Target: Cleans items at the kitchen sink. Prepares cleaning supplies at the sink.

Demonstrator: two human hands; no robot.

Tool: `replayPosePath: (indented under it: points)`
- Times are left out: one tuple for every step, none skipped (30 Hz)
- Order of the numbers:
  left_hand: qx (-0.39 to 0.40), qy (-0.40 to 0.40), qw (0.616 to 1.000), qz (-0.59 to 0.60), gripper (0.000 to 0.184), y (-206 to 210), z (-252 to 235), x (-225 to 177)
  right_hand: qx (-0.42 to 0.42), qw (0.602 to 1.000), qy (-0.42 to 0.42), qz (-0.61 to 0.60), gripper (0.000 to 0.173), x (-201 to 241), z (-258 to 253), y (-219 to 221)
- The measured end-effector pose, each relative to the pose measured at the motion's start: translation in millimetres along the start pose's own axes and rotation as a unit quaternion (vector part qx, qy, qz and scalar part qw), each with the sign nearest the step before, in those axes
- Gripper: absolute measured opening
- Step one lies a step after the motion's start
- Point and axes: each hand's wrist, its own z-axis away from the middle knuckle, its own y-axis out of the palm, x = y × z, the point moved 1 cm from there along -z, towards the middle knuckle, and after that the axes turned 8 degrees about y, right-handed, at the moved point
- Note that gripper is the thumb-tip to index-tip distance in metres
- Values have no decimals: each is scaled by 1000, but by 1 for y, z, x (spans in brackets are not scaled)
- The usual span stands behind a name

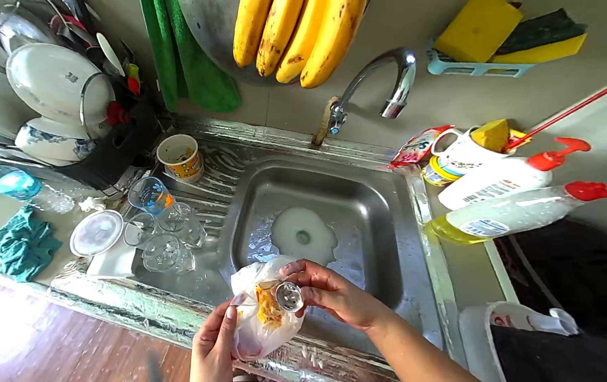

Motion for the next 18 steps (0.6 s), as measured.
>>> replayPosePath:
  points:
    - [-3,-3,1000,-2,27,0,0,-1,-21,1000,-7,8,38,1,0,-4]
    - [-4,-4,1000,-3,27,0,0,-1,-67,997,-14,30,38,3,-1,-11]
    - [-2,-4,1000,-4,27,-1,0,-1,-125,990,-17,62,39,3,-4,-25]
    - [0,-4,1000,-5,27,-2,0,-1,-187,977,-13,106,40,-1,-9,-46]
    - [1,-4,1000,-6,28,-2,1,-1,-251,954,4,163,39,-9,-16,-71]
    - [4,-2,1000,-7,28,-2,1,-1,-307,927,24,212,37,-21,-24,-97]
    - [7,0,1000,-10,28,-1,1,-2,-355,897,41,261,37,-33,-34,-118]
    - [8,1,1000,-9,28,1,1,-3,-385,868,59,310,38,-45,-44,-136]
    - [11,5,1000,-7,29,2,-1,-2,-400,843,76,352,39,-56,-53,-149]
    - [14,7,1000,-4,29,4,-2,-2,-407,824,91,384,40,-65,-60,-158]
    - [19,9,1000,1,29,7,-4,-3,-413,810,101,404,39,-73,-66,-163]
    - [23,11,1000,7,29,11,-7,-4,-417,799,113,418,39,-78,-70,-167]
    - [25,11,1000,8,30,16,-11,-7,-416,790,126,432,39,-80,-72,-169]
    - [24,8,1000,7,29,23,-15,-10,-410,785,139,443,41,-81,-72,-171]
    - [22,3,1000,6,29,32,-21,-14,-401,784,148,450,46,-81,-70,-172]
    - [23,0,1000,7,28,43,-27,-16,-396,785,148,454,48,-80,-66,-170]
    - [27,-2,1000,6,27,55,-35,-17,-397,787,139,452,48,-77,-59,-165]
    - [37,-5,999,4,27,69,-44,-18,-399,792,129,443,45,-70,-49,-156]
